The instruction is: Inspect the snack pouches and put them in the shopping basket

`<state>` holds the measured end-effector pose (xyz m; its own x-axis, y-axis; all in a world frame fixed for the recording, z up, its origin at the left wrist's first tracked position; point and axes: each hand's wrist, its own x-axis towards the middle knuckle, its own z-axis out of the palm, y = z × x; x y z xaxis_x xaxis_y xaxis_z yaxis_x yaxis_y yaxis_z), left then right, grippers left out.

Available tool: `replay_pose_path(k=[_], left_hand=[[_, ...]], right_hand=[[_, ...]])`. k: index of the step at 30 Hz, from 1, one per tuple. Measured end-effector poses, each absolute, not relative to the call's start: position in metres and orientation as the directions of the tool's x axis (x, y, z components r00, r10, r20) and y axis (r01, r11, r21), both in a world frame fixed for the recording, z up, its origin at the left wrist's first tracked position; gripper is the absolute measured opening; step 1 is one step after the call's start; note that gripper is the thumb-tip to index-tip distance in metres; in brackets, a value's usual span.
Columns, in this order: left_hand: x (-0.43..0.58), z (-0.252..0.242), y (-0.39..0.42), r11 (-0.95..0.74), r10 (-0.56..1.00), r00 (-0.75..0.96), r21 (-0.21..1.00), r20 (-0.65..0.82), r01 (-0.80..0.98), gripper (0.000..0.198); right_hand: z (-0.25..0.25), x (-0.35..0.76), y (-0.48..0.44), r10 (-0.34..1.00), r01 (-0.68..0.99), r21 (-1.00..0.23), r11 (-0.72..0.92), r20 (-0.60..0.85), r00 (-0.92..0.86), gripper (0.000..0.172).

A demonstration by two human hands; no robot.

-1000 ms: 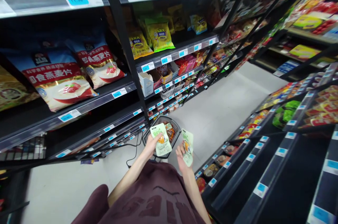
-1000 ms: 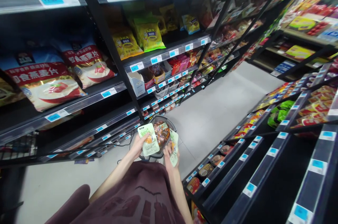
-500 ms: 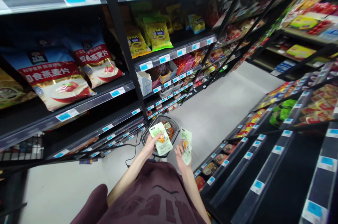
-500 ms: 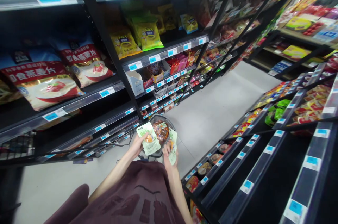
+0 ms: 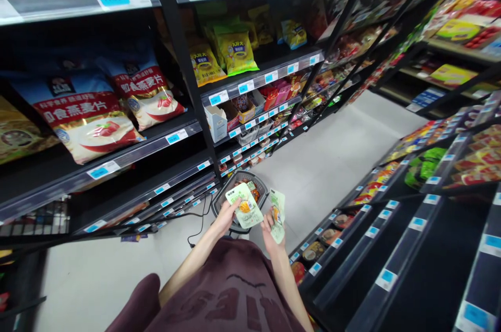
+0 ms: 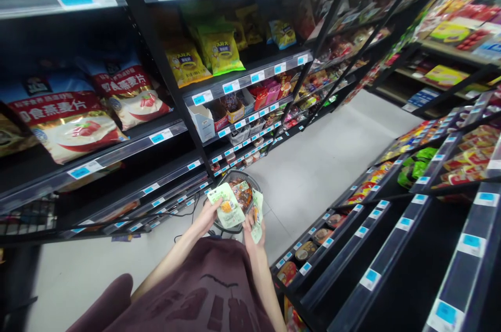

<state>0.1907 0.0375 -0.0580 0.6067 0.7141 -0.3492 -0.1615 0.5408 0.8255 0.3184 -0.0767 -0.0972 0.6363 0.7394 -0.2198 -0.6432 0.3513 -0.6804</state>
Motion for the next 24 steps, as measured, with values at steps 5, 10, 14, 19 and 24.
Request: replay_pose_path(k=[5,10,14,19,24], left_hand=[[0.185,-0.072,0.037,0.463,0.718,0.589,0.886,-0.37,-0.007,0.064],[0.176,-0.077,0.037,0.326,0.725,0.613,0.941,-0.313,0.094,0.058],[0.173,-0.082,0.035,0.328,0.68,0.665,0.939,-0.31,0.102,0.051],[0.174,-0.087,0.034,0.352,0.663,0.677,0.931,-0.319,0.094,0.054],[0.175,-0.085,0.036,0.36,0.684,0.652,0.929,-0.326,0.085,0.053]], right_hand=[[-0.101,0.316,-0.073,0.596,-0.561,-0.767,0.31,-0.303,0.744,0.041],[-0.097,0.312,-0.072,0.491,-0.268,-0.953,0.141,-0.167,0.855,0.053],[-0.093,0.31,-0.071,0.505,-0.211,-0.967,0.139,-0.114,0.855,0.054],[-0.094,0.31,-0.068,0.504,-0.195,-0.97,0.147,-0.096,0.858,0.051],[-0.096,0.309,-0.067,0.515,-0.21,-0.966,0.151,-0.105,0.851,0.051]])
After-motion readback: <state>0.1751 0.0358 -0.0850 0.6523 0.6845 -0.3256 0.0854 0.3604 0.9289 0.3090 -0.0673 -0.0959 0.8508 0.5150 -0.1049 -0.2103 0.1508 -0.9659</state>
